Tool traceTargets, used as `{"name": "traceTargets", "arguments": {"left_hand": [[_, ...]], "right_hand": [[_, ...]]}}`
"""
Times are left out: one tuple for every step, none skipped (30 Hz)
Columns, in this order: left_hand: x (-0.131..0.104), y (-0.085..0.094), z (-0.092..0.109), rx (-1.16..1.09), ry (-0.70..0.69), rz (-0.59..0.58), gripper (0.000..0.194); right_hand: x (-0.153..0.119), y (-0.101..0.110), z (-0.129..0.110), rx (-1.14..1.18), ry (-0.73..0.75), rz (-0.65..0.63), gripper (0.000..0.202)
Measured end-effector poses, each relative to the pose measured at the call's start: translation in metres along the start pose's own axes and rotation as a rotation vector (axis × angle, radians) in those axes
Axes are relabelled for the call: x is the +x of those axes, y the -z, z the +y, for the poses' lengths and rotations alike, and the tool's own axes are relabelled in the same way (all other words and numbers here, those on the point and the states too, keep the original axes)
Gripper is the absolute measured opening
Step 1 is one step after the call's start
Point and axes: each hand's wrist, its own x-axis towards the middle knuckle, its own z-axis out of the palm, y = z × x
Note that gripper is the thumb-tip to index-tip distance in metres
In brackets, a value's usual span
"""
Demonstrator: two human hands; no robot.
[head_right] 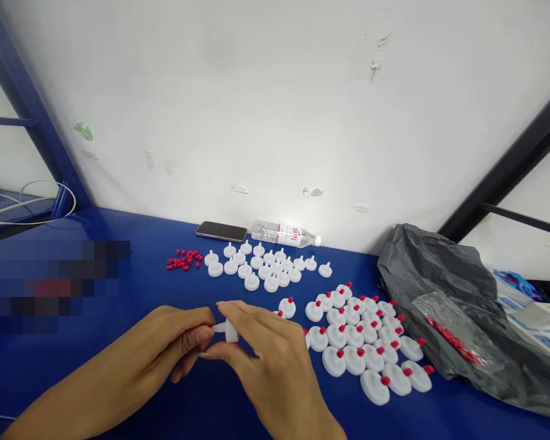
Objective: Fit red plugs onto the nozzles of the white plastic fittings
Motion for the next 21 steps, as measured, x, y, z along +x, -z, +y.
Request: {"name": "traceTargets", "arguments": {"left_hand": [[-0.001,0.0,0.001,0.016,0.0,0.016,0.036],[-0.002,0.0,0.001,0.029,0.0,0.032,0.036],[-0.003,0.0,0.002,0.038,0.001,0.046,0.035],[-0.004,0.0,0.002,0.044,0.002,0.051,0.035],[-0.005,0.0,0.001,0.052,0.007,0.053,0.035],[-0.006,0.0,0.0,0.061,0.014,0.047,0.036],[-0.007,-0.001,-0.001,0.071,0.02,0.04,0.036],[-0.008,-0.001,-0.003,0.088,0.025,0.033,0.036],[-0.009,-0.002,-0.004,0.107,0.027,0.028,0.035],[-0.009,-0.002,-0.006,0.125,0.026,0.025,0.034],[-0.009,-0.003,-0.008,0.138,0.024,0.023,0.032],[-0.008,-0.003,-0.009,0.147,0.021,0.021,0.032],[-0.007,-0.004,-0.01,0.156,0.02,0.024,0.031],[-0.006,-0.004,-0.01,0.162,0.018,0.031,0.03],[-0.005,-0.004,-0.01,0.16,0.016,0.034,0.03],[-0.003,-0.004,-0.01,0.155,0.019,0.031,0.029],[-0.002,-0.003,-0.01,0.142,0.026,0.022,0.03],[-0.001,-0.002,-0.009,0.12,0.035,0.011,0.031],[0.0,-0.001,-0.008,0.087,0.045,-0.002,0.034],[0.001,0.0,-0.007,0.04,0.055,-0.02,0.037],[0.001,0.001,-0.006,-0.016,0.068,-0.036,0.04]], "right_hand": [[0.001,0.0,-0.001,-0.004,0.017,0.008,0.028],[0.001,-0.001,-0.002,-0.009,0.036,0.016,0.027],[0.002,-0.002,-0.003,-0.015,0.054,0.026,0.027],[0.002,-0.003,-0.003,-0.019,0.067,0.04,0.027],[0.002,-0.004,-0.004,-0.015,0.075,0.057,0.026],[0.002,-0.006,-0.004,-0.003,0.072,0.074,0.026],[0.002,-0.007,-0.004,0.015,0.062,0.088,0.026],[0.002,-0.009,-0.004,0.037,0.049,0.096,0.027],[0.002,-0.01,-0.004,0.06,0.035,0.098,0.027],[0.002,-0.012,-0.004,0.078,0.022,0.095,0.028],[0.001,-0.013,-0.004,0.089,0.013,0.091,0.028],[0.001,-0.014,-0.004,0.095,0.01,0.09,0.028],[0.001,-0.015,-0.004,0.096,0.012,0.092,0.028],[0.0,-0.015,-0.004,0.093,0.017,0.098,0.028],[0.0,-0.016,-0.004,0.085,0.026,0.104,0.028],[0.0,-0.016,-0.004,0.072,0.04,0.107,0.028],[0.0,-0.015,-0.005,0.055,0.057,0.109,0.029],[0.0,-0.014,-0.005,0.034,0.074,0.106,0.029],[0.0,-0.013,-0.006,0.014,0.091,0.1,0.029],[0.001,-0.012,-0.007,-0.005,0.106,0.095,0.029],[0.001,-0.01,-0.008,-0.022,0.12,0.09,0.029]]}}
